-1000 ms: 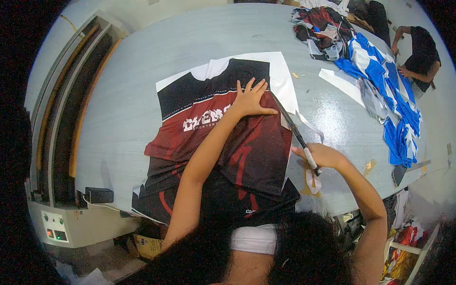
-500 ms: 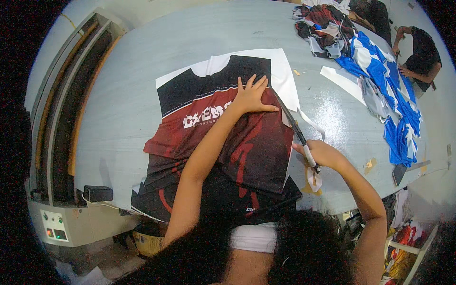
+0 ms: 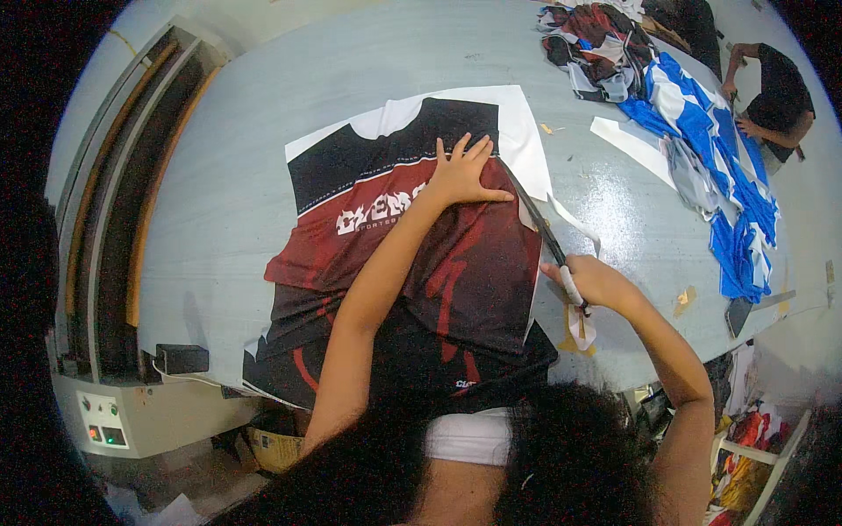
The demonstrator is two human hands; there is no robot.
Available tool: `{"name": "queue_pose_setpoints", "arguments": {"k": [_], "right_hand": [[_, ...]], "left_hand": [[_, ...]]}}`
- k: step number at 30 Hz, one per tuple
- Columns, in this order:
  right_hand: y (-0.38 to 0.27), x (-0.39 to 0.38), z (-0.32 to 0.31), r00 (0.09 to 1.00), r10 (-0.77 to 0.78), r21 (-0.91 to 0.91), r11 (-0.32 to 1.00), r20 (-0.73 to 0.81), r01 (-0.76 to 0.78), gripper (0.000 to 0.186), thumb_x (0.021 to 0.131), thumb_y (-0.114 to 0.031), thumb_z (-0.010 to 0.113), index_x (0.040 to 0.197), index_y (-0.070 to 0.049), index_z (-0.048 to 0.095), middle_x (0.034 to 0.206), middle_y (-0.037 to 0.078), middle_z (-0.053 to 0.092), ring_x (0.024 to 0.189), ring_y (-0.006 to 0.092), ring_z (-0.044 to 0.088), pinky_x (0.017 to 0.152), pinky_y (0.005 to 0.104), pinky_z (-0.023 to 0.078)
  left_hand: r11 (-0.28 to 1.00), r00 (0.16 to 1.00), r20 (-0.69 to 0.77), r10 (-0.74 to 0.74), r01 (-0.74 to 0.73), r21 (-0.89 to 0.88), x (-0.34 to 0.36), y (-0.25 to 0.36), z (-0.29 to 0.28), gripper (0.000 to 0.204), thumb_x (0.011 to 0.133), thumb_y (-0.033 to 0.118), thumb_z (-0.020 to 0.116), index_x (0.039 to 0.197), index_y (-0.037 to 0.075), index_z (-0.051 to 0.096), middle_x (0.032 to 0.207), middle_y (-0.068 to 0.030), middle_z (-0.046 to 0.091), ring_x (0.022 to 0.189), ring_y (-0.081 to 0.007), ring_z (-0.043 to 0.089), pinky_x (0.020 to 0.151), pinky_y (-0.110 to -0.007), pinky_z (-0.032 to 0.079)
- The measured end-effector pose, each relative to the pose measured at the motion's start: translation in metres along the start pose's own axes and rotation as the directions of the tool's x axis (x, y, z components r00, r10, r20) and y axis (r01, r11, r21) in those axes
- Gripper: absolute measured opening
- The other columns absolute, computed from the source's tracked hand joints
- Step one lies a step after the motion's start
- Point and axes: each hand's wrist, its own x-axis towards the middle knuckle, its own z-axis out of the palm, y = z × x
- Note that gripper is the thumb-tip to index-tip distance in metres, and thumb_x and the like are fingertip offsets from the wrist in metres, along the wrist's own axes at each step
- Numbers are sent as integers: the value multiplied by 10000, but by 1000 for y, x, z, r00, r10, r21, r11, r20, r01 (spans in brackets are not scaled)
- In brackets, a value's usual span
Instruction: Cutting printed jersey fabric panels along pattern lines using large shears.
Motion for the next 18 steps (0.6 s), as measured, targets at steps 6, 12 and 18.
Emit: {"name": "queue_pose_setpoints", "arguments": {"k": [6, 12, 18], "right_hand": [[2, 0, 2, 1000, -11, 32, 999, 8, 10, 641, 839, -533, 423, 691, 72, 575, 700, 277, 574, 723, 405, 586, 675, 426, 447], [2, 2, 7, 1000, -10, 19, 1000, -4, 10, 654, 843, -541, 399, 711, 78, 564, 706, 287, 567, 730, 419, 578, 682, 438, 440], [1, 1, 7, 999, -39, 93, 995, -1, 39, 648, 839, -534, 408, 702, 77, 574, 689, 289, 561, 718, 414, 585, 657, 438, 441]], "left_hand": [[1000, 1000, 0, -7, 7, 18, -1, 3, -1, 1184, 498, 856, 421, 1313, 4, 313, 1404, -85, 257, 1310, -318, 144, 919, -696, -37], [1000, 999, -42, -19, 20, 22, -4, 3, 2, 1185, 495, 854, 427, 1307, -1, 319, 1392, -92, 280, 1304, -321, 165, 905, -709, -28], [997, 998, 0, -57, 57, 44, -2, 7, -3, 1168, 508, 840, 451, 1311, 4, 309, 1410, -98, 233, 1308, -315, 147, 923, -699, 2]]}}
